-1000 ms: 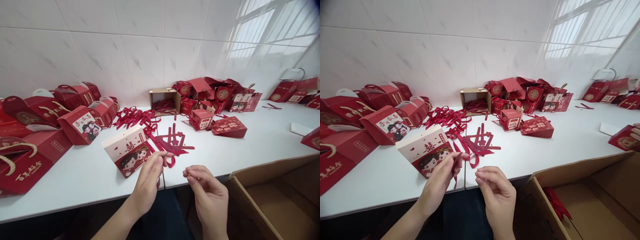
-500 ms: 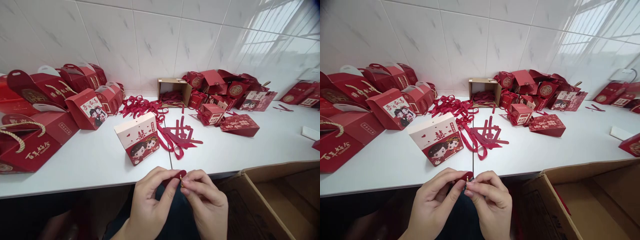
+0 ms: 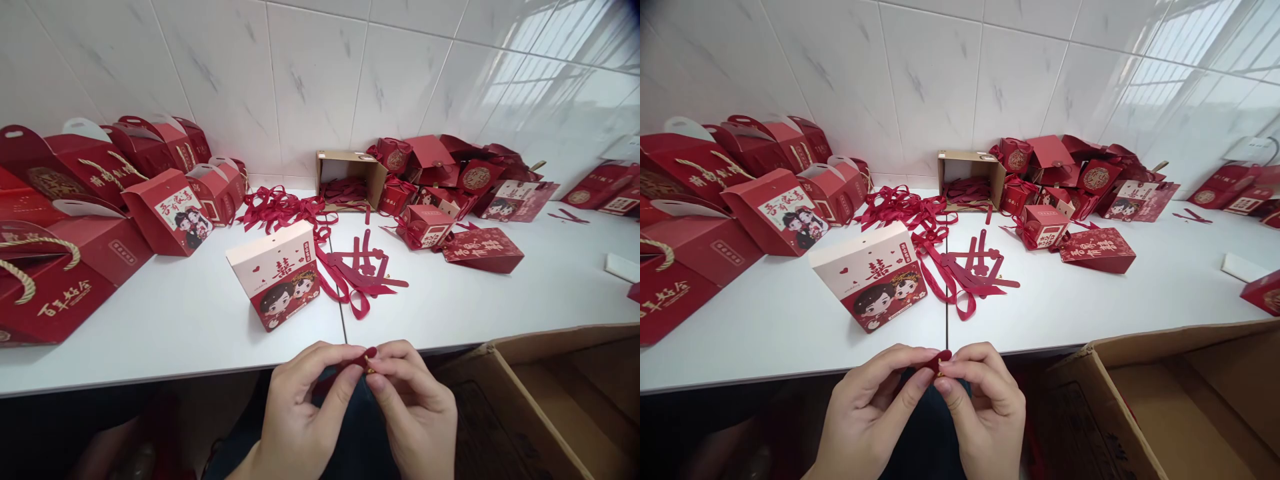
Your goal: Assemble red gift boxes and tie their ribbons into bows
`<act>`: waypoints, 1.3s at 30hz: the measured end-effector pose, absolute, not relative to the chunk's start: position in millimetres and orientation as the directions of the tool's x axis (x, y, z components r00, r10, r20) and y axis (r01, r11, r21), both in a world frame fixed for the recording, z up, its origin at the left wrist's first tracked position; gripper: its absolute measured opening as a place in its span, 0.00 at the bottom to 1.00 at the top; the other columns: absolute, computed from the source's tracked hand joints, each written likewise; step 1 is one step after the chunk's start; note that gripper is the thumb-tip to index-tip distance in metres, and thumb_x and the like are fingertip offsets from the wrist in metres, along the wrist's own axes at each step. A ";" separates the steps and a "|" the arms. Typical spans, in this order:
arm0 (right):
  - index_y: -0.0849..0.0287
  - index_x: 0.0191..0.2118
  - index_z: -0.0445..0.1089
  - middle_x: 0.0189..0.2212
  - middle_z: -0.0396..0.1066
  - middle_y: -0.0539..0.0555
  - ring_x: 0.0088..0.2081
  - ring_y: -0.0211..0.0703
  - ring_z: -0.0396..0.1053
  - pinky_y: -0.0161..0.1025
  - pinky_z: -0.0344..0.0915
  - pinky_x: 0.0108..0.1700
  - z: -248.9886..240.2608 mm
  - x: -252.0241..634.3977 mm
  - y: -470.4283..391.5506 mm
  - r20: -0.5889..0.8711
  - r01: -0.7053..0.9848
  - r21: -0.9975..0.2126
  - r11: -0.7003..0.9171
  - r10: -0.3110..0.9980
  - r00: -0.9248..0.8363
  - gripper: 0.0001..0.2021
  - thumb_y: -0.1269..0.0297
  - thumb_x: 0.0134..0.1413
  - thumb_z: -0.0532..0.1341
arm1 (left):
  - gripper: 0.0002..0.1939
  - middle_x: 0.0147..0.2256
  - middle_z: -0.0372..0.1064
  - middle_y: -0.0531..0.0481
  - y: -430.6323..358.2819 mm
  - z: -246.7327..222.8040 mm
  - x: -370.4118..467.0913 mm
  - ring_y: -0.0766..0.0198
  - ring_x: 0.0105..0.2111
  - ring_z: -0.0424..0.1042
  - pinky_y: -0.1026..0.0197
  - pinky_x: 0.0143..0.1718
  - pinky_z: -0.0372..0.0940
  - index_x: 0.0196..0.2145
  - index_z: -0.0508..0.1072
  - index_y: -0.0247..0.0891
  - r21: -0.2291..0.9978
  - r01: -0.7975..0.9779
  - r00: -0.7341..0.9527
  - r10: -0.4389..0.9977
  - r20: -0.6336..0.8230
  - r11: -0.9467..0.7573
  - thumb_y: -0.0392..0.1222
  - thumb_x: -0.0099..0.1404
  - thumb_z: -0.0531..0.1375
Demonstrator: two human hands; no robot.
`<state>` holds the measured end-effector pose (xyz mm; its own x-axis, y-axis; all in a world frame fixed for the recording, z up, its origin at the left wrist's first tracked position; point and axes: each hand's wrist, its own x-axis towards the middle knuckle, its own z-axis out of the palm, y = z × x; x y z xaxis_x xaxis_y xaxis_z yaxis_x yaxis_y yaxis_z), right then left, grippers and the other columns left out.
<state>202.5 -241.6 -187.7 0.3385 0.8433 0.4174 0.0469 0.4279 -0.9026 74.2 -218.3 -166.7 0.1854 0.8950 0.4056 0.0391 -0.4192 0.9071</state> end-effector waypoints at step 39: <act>0.52 0.33 0.75 0.30 0.75 0.50 0.34 0.37 0.74 0.31 0.72 0.37 -196.6 208.9 -245.9 0.407 -0.158 -0.867 0.473 0.853 0.326 0.08 0.74 0.50 0.65 | 0.16 0.43 0.65 0.47 -209.3 -165.2 54.7 0.60 0.45 0.69 0.59 0.47 0.66 0.44 0.72 0.43 0.695 0.261 0.202 0.742 0.639 -0.670 0.29 0.60 0.59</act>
